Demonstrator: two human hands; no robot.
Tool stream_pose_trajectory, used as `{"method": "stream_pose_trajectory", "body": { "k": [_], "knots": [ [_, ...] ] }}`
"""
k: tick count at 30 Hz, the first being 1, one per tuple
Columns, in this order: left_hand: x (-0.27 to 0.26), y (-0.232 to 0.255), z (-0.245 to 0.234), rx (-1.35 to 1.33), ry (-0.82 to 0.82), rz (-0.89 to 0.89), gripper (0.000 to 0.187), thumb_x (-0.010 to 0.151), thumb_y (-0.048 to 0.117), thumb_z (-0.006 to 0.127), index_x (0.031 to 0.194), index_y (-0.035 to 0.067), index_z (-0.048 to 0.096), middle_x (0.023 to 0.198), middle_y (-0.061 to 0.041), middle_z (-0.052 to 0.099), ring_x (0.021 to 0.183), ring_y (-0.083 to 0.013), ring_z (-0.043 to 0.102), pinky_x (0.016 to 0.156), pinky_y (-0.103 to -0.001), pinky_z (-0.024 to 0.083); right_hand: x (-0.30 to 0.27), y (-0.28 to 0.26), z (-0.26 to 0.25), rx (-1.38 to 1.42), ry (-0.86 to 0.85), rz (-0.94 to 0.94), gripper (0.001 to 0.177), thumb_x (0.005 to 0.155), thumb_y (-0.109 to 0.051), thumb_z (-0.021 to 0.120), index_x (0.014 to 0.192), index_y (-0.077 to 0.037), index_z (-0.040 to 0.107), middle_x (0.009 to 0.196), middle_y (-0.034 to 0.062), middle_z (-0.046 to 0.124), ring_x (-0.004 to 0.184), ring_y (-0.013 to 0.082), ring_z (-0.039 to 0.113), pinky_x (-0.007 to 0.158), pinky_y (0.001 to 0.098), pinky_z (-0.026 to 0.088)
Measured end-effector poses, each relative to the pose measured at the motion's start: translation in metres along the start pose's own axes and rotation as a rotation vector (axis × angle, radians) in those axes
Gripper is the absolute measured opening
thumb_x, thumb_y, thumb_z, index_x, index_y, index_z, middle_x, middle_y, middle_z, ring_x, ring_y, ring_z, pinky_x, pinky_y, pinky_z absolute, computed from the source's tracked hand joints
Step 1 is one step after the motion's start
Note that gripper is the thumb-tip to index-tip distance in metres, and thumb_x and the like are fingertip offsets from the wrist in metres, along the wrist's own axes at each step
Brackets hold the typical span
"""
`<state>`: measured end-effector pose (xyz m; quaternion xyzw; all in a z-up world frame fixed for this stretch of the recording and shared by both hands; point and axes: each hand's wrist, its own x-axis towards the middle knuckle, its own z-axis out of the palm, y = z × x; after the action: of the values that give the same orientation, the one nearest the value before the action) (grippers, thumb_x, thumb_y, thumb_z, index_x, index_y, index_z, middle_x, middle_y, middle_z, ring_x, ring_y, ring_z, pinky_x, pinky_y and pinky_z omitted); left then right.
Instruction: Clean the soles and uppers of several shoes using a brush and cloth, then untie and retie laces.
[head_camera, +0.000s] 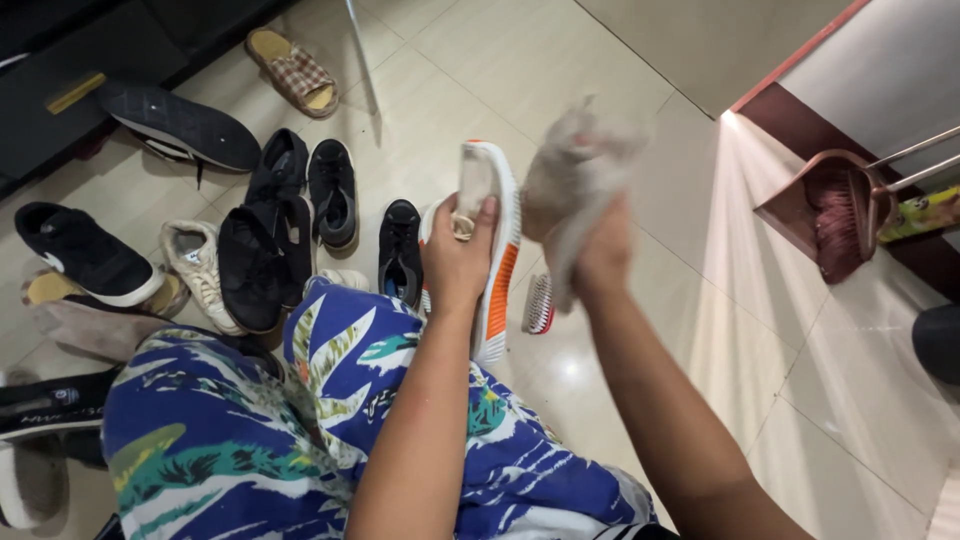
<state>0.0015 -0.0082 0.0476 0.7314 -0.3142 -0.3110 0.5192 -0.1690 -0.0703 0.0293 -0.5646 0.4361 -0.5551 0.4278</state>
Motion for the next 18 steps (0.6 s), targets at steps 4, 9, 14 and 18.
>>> {"method": "stream_pose_trajectory", "body": {
  "k": [4,9,14,18],
  "knots": [
    [0.004,-0.043,0.021,-0.124,-0.136,0.182,0.058,0.084,0.029,0.070,0.139,0.014,0.065,0.116,-0.015,0.077,0.105,-0.0235,0.075,0.089,-0.034,0.056,-0.020,-0.027,0.046,-0.186,-0.236,-0.236,0.048,0.115,-0.020,0.027,0.158,-0.005,0.043,0.167,0.0179,0.041,0.159,0.0340,0.030,0.131,0.0403,0.018],
    [-0.009,0.000,-0.007,-0.086,-0.094,0.241,0.054,0.084,0.023,0.076,0.136,0.012,0.067,0.101,-0.017,0.078,0.089,-0.0211,0.078,0.077,-0.033,0.058,0.011,-0.048,0.060,-0.378,-0.265,-0.334,0.056,0.097,-0.001,0.046,0.153,-0.004,0.047,0.159,0.0196,0.050,0.156,0.0362,0.036,0.130,0.0412,0.023],
    [-0.017,-0.003,-0.005,-0.049,-0.102,0.290,0.065,0.079,0.031,0.082,0.135,0.004,0.064,0.098,-0.018,0.078,0.086,-0.0224,0.080,0.077,-0.034,0.060,0.056,-0.056,0.061,-0.412,-0.304,-0.062,0.043,0.093,-0.005,0.046,0.133,-0.003,0.061,0.123,0.0198,0.071,0.120,0.0326,0.066,0.105,0.0388,0.048],
    [-0.033,0.013,-0.011,0.004,-0.184,0.277,0.070,0.074,0.040,0.086,0.131,0.003,0.067,0.095,-0.019,0.078,0.086,-0.0247,0.079,0.077,-0.035,0.060,0.089,-0.029,0.047,-0.588,-0.335,-0.026,0.027,0.095,-0.010,0.050,0.114,0.001,0.066,0.096,0.0187,0.073,0.092,0.0294,0.071,0.084,0.0430,0.054]
  ]
}}
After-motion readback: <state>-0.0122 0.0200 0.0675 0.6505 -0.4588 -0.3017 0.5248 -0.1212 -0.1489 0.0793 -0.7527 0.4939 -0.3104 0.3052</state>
